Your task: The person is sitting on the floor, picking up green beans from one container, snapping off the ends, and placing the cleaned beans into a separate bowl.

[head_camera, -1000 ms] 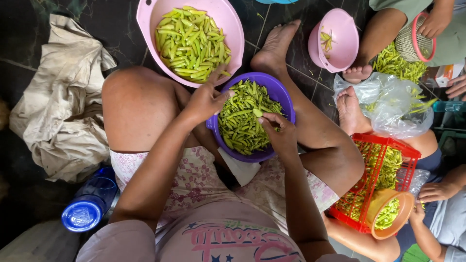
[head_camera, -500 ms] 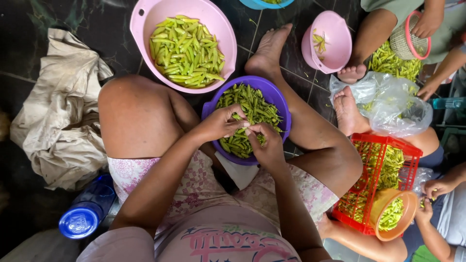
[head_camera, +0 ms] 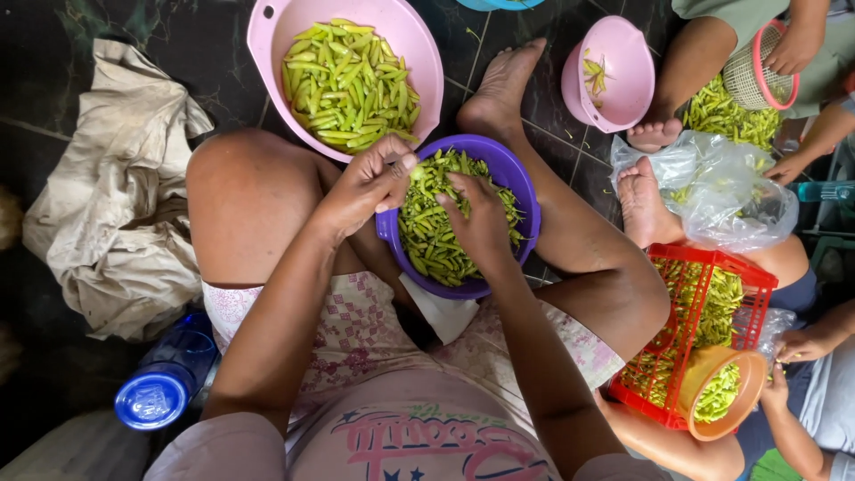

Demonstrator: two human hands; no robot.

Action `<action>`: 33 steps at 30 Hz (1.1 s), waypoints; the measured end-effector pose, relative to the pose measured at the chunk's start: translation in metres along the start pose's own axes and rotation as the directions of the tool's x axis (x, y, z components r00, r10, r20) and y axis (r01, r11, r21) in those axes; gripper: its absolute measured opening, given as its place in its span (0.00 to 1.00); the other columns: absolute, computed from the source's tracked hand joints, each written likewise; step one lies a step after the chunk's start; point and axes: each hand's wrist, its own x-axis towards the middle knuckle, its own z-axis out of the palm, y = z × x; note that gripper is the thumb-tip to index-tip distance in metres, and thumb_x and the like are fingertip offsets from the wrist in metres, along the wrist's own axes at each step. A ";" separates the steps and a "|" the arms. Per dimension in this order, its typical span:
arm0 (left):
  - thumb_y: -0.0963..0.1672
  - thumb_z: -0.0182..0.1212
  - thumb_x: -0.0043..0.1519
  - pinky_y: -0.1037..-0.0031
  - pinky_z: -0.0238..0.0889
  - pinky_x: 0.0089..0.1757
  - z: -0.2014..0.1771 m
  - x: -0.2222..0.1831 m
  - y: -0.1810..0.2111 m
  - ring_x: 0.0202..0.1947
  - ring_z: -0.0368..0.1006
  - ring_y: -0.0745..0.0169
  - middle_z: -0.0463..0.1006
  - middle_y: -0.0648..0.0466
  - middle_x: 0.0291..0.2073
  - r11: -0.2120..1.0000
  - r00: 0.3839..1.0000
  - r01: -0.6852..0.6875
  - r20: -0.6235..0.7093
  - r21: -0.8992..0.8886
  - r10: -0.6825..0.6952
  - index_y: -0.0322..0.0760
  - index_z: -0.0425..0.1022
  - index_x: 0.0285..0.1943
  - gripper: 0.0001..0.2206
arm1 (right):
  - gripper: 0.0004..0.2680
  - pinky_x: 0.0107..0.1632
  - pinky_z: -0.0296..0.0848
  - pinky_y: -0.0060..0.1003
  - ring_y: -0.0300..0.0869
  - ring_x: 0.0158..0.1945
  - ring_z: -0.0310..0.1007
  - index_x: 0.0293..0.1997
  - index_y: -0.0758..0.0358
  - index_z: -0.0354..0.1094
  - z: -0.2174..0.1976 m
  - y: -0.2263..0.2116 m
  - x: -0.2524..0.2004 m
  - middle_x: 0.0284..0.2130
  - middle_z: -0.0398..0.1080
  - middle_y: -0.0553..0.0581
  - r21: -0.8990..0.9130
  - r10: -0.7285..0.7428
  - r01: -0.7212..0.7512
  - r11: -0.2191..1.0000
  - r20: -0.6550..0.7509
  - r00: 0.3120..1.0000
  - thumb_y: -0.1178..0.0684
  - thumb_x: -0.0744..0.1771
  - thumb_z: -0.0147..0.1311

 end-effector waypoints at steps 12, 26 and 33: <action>0.42 0.50 0.76 0.81 0.50 0.22 -0.018 0.009 0.037 0.14 0.50 0.75 0.58 0.64 0.15 0.977 0.964 -0.208 -0.158 0.052 0.214 0.43 0.67 0.52 0.02 | 0.05 0.44 0.77 0.32 0.40 0.35 0.79 0.44 0.68 0.79 -0.029 -0.007 -0.002 0.36 0.82 0.56 0.038 0.059 -0.050 0.998 -0.290 0.955 0.60 0.66 0.64; 0.42 0.58 0.71 0.79 0.52 0.25 0.037 0.002 -0.001 0.11 0.56 0.74 0.70 0.59 0.10 0.905 0.969 0.097 0.168 0.415 -0.181 0.35 0.68 0.59 0.11 | 0.07 0.48 0.77 0.52 0.50 0.46 0.80 0.50 0.69 0.76 -0.049 0.013 -0.035 0.37 0.78 0.67 0.347 0.236 -0.164 0.923 -0.177 0.956 0.55 0.72 0.62; 0.42 0.61 0.70 0.77 0.55 0.25 0.027 0.006 -0.030 0.11 0.59 0.71 0.71 0.57 0.11 0.896 0.976 0.103 0.130 0.431 -0.174 0.36 0.70 0.58 0.10 | 0.05 0.45 0.77 0.50 0.50 0.42 0.80 0.47 0.69 0.76 -0.036 0.005 -0.024 0.33 0.77 0.66 0.343 0.138 -0.071 0.937 -0.176 0.975 0.56 0.73 0.61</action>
